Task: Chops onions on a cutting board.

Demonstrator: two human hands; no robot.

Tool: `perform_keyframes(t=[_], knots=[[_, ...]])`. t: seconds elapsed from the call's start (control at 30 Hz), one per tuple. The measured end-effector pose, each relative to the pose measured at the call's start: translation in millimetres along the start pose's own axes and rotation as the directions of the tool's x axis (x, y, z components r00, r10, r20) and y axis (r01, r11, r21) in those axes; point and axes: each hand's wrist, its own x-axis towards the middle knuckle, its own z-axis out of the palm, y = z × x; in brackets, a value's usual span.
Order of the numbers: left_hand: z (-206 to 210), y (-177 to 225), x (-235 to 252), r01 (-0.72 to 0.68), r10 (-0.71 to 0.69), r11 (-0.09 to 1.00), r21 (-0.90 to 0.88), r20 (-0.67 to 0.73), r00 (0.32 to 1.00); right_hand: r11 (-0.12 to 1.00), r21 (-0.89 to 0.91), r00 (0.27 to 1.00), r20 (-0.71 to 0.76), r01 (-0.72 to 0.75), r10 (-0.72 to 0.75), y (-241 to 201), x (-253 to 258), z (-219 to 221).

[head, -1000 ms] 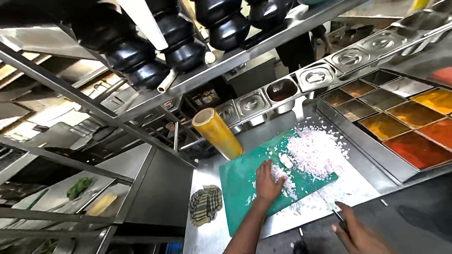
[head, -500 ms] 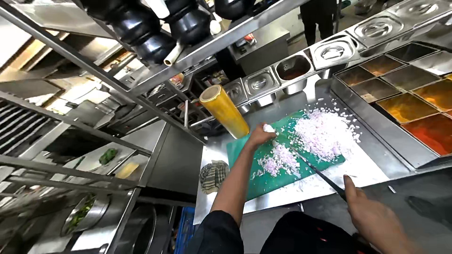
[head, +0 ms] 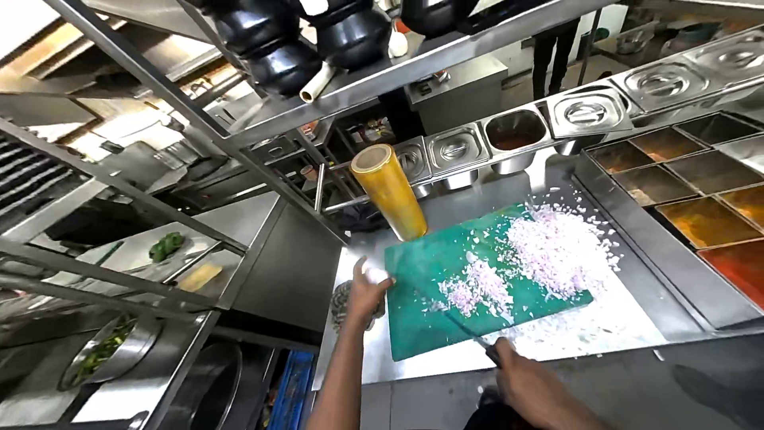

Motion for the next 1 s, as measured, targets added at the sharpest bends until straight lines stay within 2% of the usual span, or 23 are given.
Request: perform_keyframes(t=[0.1,0.2,0.27,0.37,0.43,0.53,0.67,0.77,0.87,1.0], knots=[[11.2,0.1,-2.9,-0.006,0.005,0.998,0.059,0.010,1.000,0.987,0.108,0.987,-0.096,-0.120,0.130,40.8,7.6,-26.7],[37.7,7.8,4.0,-0.045,0.034,0.990,0.135,0.084,0.996,0.975,0.172,0.963,-0.201,-0.144,0.177,82.2,12.6,-47.4],[62.7,21.4,8.1,-0.120,0.092,0.970,0.209,0.140,0.986,0.963,0.234,0.950,-0.250,-0.131,0.189,96.6,10.1,-62.1],[106.4,41.5,3.3,-0.274,0.226,0.903,0.332,0.176,0.958,0.936,0.351,0.930,-0.332,-0.033,0.157,99.9,-3.7,-78.6],[133.7,43.2,-0.5,-0.370,0.325,0.826,0.425,0.177,0.929,0.941,0.338,0.921,-0.365,-0.004,0.135,93.5,-10.3,-81.3],[161.9,25.5,-2.6,-0.509,0.495,0.685,0.522,0.179,0.850,0.973,0.181,0.944,-0.270,-0.143,0.189,77.5,-13.1,-80.2],[165.7,0.4,-17.0,-0.623,0.641,0.573,0.533,0.182,0.745,0.973,0.195,0.942,-0.285,-0.122,0.175,78.6,-9.8,-65.9],[154.0,-21.5,-49.3,-0.690,0.659,0.568,0.449,0.254,0.708,0.975,0.169,0.948,-0.259,-0.146,0.186,83.7,-13.4,-62.3],[144.0,-37.7,-79.3,-0.764,0.736,0.523,0.378,0.251,0.628,0.974,0.214,0.930,-0.336,-0.080,0.150,94.3,-16.3,-56.4],[137.4,-48.6,-104.8,-0.803,0.737,0.498,0.327,0.329,0.590,0.974,0.225,0.917,-0.387,-0.012,0.100,106.3,-17.5,-50.4]])
